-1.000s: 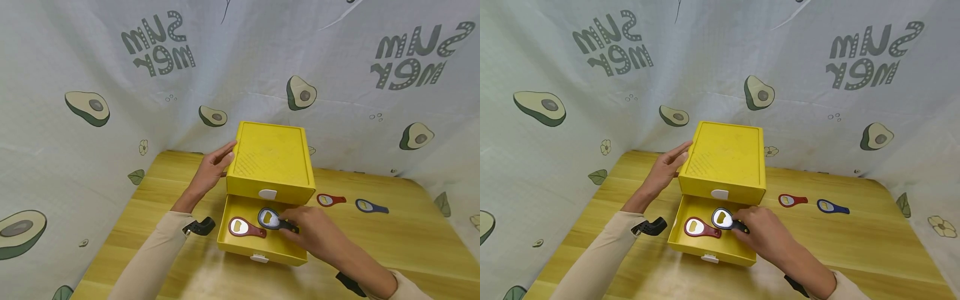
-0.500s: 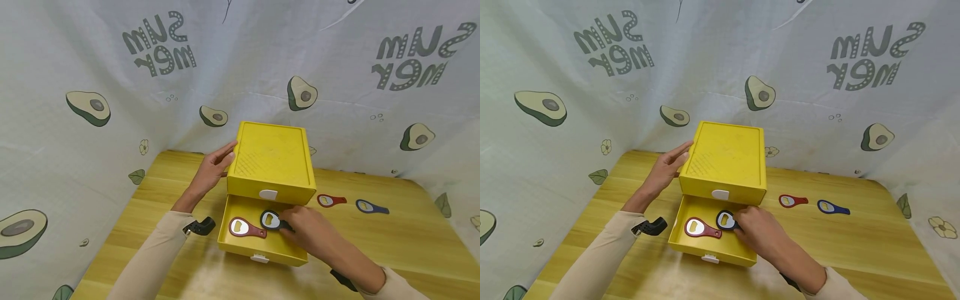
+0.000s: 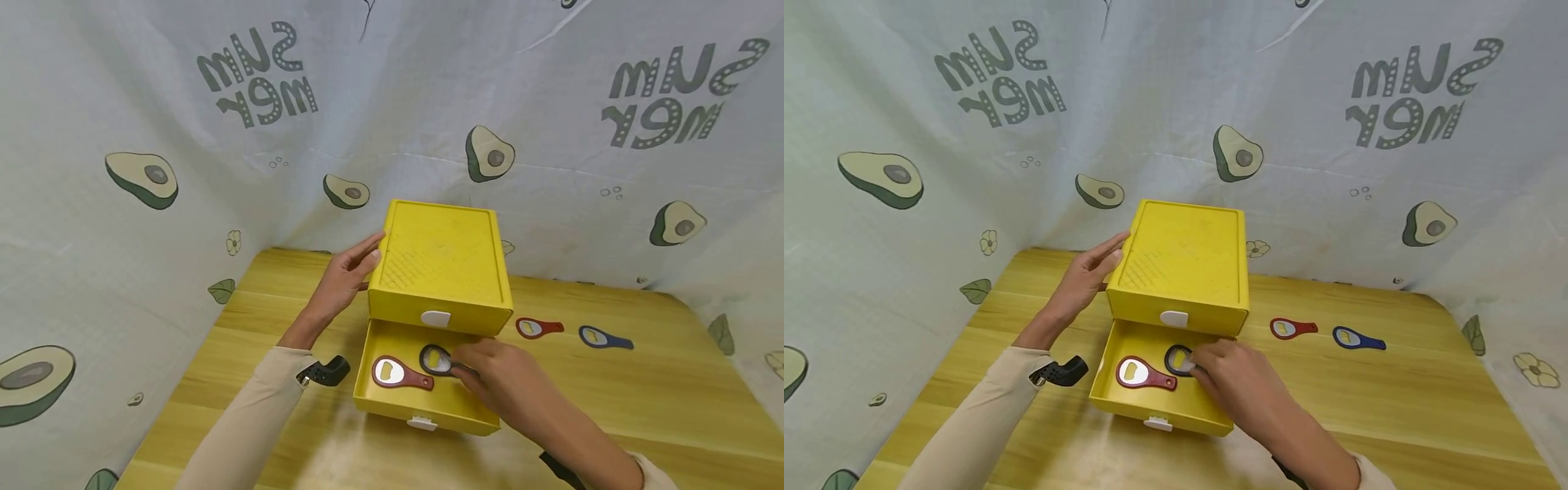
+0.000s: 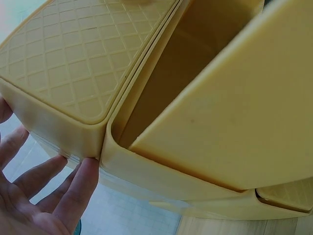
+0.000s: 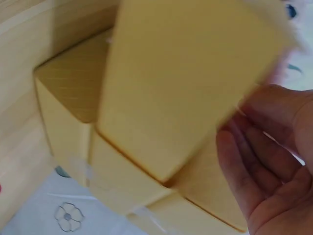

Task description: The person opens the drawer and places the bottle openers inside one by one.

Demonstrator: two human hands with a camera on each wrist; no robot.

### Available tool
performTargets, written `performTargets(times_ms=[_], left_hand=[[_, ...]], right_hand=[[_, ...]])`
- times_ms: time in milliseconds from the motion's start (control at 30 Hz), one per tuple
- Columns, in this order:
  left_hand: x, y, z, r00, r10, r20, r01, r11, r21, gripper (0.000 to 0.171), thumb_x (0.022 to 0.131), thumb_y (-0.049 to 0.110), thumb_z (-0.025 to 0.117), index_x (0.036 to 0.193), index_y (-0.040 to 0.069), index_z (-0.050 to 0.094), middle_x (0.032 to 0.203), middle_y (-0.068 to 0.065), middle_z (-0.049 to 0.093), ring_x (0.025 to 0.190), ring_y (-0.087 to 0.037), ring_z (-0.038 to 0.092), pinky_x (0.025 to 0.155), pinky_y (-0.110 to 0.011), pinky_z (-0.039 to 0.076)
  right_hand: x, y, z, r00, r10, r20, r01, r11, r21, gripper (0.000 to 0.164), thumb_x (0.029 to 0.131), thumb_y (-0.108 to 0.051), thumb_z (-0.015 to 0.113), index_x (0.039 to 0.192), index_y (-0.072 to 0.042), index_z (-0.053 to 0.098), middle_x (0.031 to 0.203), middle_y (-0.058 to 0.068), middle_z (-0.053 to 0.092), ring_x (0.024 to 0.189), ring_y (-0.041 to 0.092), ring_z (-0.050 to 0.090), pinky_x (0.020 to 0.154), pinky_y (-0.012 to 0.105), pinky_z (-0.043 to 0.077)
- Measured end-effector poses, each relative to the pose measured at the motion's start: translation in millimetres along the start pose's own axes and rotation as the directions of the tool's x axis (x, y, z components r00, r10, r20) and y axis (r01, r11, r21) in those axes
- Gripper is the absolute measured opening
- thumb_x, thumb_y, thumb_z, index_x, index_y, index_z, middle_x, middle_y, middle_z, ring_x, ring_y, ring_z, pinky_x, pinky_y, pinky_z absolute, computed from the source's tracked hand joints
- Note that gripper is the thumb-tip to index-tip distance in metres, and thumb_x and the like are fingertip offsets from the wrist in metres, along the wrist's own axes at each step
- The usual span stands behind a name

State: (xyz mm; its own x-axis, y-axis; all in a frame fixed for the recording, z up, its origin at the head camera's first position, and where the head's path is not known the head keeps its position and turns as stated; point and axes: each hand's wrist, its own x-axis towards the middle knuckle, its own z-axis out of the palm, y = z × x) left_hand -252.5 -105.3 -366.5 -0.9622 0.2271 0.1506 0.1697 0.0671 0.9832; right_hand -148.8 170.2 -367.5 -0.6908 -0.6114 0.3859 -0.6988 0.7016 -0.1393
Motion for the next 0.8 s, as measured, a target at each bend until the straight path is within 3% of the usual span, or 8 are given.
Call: performTargets(times_ms=[67, 233, 267, 333, 567, 800], left_hand=[[-0.1, -0.5, -0.5, 1.0, -0.002, -0.004, 0.002, 1.0, 0.006, 0.046, 0.107, 0.032, 0.05, 0.152, 0.03, 0.045, 0.156, 0.001, 0.045, 0.133, -0.025, 0.055, 0.097, -0.044, 0.055], [0.2, -1.3, -0.2, 1.0, -0.005, -0.005, 0.005, 1.0, -0.005, 0.046, 0.107, 0.031, 0.05, 0.152, 0.03, 0.045, 0.156, 0.0, 0.045, 0.133, -0.025, 0.054, 0.096, -0.043, 0.055], [0.3, -1.5, 0.1, 1.0, -0.004, -0.004, 0.004, 1.0, -0.01, 0.046, 0.107, 0.031, 0.05, 0.152, 0.029, 0.045, 0.156, 0.0, 0.044, 0.133, -0.025, 0.054, 0.096, -0.043, 0.055], [0.4, -1.6, 0.4, 1.0, -0.003, -0.004, 0.003, 1.0, -0.013, 0.046, 0.107, 0.03, 0.05, 0.152, 0.029, 0.045, 0.156, 0.0, 0.044, 0.134, -0.025, 0.054, 0.096, -0.042, 0.055], [-1.1, -1.3, 1.4, 1.0, -0.008, -0.009, 0.008, 1.0, -0.006, 0.046, 0.107, 0.03, 0.05, 0.152, 0.029, 0.045, 0.156, 0.0, 0.044, 0.133, -0.026, 0.055, 0.095, -0.042, 0.056], [-0.7, -1.4, 0.9, 1.0, 0.001, -0.006, -0.001, 1.0, 0.001, 0.046, 0.107, 0.031, 0.05, 0.153, 0.029, 0.044, 0.156, 0.0, 0.044, 0.133, -0.024, 0.054, 0.095, -0.041, 0.056]], right_hand=[[-7, -4, -5, 0.995, -0.042, -0.093, 0.047, 0.998, 0.051, 0.007, 0.089, -0.027, 0.077, 0.092, -0.02, 0.075, 0.083, -0.014, 0.07, 0.073, 0.0, 0.061, 0.06, 0.018, 0.051], [-23, -15, -13, 0.954, -0.137, -0.267, 0.165, 0.983, 0.082, 0.041, 0.105, -0.042, 0.044, 0.095, -0.02, 0.077, 0.086, -0.01, 0.074, 0.073, 0.004, 0.068, 0.061, 0.014, 0.053], [-26, -17, -14, 0.948, -0.15, -0.282, 0.18, 0.98, 0.082, 0.041, 0.105, -0.042, 0.044, 0.095, -0.019, 0.077, 0.086, -0.01, 0.074, 0.072, 0.004, 0.068, 0.061, 0.013, 0.053], [-33, -23, -15, 0.942, -0.174, -0.288, 0.208, 0.974, 0.093, 0.04, 0.106, -0.039, 0.045, 0.095, -0.018, 0.076, 0.086, -0.01, 0.073, 0.071, 0.003, 0.067, 0.061, 0.012, 0.052], [-53, -46, -8, 0.981, -0.113, -0.157, 0.135, 0.981, 0.138, 0.037, 0.103, -0.044, 0.045, 0.094, -0.025, 0.075, 0.084, -0.017, 0.068, 0.072, -0.007, 0.058, 0.063, 0.005, 0.048], [-64, -53, 22, 0.967, -0.067, -0.244, 0.103, 0.985, 0.136, 0.035, 0.103, -0.043, 0.048, 0.088, -0.024, 0.073, 0.078, -0.015, 0.07, 0.068, -0.006, 0.061, 0.058, 0.008, 0.048]])
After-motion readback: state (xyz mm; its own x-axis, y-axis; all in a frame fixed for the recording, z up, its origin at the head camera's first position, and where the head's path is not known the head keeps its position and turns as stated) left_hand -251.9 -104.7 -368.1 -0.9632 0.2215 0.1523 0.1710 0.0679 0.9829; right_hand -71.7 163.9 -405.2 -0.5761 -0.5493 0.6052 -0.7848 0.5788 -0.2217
